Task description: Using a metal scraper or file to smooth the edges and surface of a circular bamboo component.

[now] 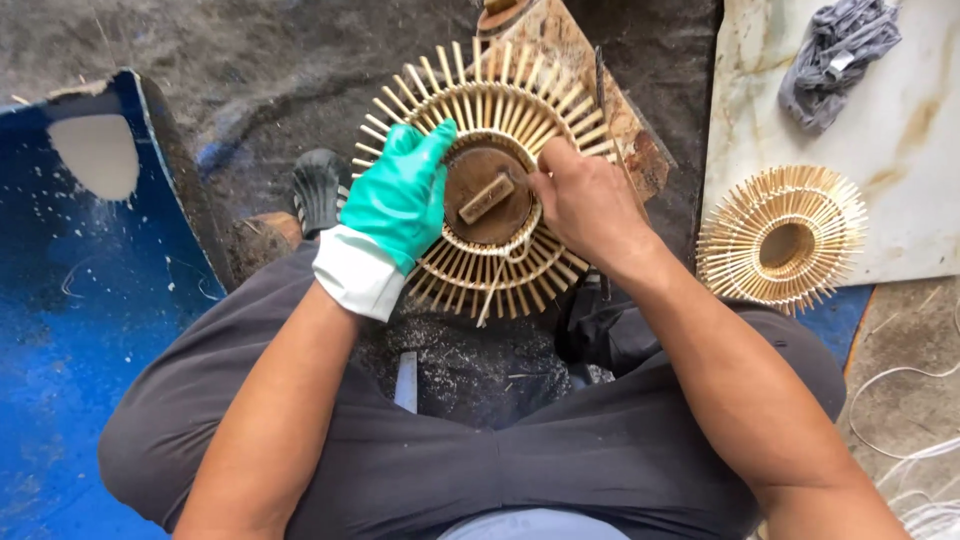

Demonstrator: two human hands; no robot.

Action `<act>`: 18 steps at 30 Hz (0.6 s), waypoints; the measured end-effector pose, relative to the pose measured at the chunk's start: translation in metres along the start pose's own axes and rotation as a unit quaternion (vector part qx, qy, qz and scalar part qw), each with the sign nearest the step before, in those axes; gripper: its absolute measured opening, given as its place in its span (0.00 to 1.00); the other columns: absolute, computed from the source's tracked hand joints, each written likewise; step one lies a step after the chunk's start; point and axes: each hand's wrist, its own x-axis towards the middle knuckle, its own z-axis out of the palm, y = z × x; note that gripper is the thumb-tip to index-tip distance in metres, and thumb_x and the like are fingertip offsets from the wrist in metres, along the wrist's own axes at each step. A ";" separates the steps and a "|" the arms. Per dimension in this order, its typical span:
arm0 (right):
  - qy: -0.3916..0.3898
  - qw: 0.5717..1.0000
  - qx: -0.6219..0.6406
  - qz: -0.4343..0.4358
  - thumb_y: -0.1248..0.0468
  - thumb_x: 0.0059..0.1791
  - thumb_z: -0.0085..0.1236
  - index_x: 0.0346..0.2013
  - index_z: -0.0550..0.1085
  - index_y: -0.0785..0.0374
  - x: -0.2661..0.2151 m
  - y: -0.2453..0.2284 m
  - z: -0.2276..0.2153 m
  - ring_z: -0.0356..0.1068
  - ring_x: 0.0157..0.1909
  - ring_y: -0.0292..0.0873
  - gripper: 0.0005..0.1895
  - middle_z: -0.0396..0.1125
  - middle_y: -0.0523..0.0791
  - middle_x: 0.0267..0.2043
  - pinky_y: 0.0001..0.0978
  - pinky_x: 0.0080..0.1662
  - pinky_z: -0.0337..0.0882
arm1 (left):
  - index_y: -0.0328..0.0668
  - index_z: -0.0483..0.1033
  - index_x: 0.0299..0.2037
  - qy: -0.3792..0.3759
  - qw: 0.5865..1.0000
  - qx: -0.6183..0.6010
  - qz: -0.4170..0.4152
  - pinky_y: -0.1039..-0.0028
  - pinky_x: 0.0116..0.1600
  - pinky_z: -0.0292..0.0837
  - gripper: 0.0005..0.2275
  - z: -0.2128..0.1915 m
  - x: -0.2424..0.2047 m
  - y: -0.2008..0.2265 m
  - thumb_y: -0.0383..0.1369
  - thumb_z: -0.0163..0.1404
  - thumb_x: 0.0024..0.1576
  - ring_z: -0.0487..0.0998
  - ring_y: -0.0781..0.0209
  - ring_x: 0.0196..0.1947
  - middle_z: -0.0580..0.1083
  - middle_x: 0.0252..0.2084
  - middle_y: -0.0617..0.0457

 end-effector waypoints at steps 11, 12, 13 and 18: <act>0.083 0.996 -0.025 -0.029 0.59 0.56 0.50 0.31 0.71 0.68 -0.003 0.011 0.026 0.73 0.28 0.59 0.16 0.70 0.57 0.24 0.55 0.37 0.72 | 0.40 0.69 0.60 0.049 0.999 -0.017 -0.002 0.50 0.38 0.74 0.17 0.015 -0.015 -0.015 0.28 0.52 0.60 0.79 0.36 0.38 0.70 0.50 0.40; 0.113 0.992 -0.036 -0.052 0.59 0.57 0.50 0.32 0.71 0.68 0.001 0.009 0.026 0.73 0.28 0.59 0.15 0.69 0.56 0.23 0.56 0.38 0.71 | 0.40 0.69 0.60 0.058 0.998 -0.016 0.010 0.50 0.38 0.75 0.17 0.018 -0.015 -0.019 0.27 0.52 0.60 0.79 0.36 0.39 0.70 0.50 0.40; 0.105 0.993 -0.036 -0.051 0.59 0.57 0.50 0.32 0.71 0.68 0.001 0.011 0.028 0.73 0.28 0.59 0.15 0.69 0.56 0.23 0.56 0.38 0.71 | 0.40 0.69 0.60 0.055 0.998 -0.018 0.004 0.50 0.38 0.75 0.17 0.021 -0.018 -0.021 0.27 0.52 0.60 0.79 0.36 0.39 0.70 0.50 0.40; 0.181 0.975 -0.083 -0.101 0.60 0.57 0.51 0.36 0.73 0.65 0.005 -0.006 0.018 0.73 0.30 0.58 0.11 0.70 0.54 0.26 0.56 0.36 0.71 | 0.38 0.70 0.52 0.091 0.995 0.018 0.029 0.48 0.40 0.75 0.13 0.027 -0.038 -0.026 0.26 0.53 0.57 0.78 0.34 0.37 0.70 0.49 0.39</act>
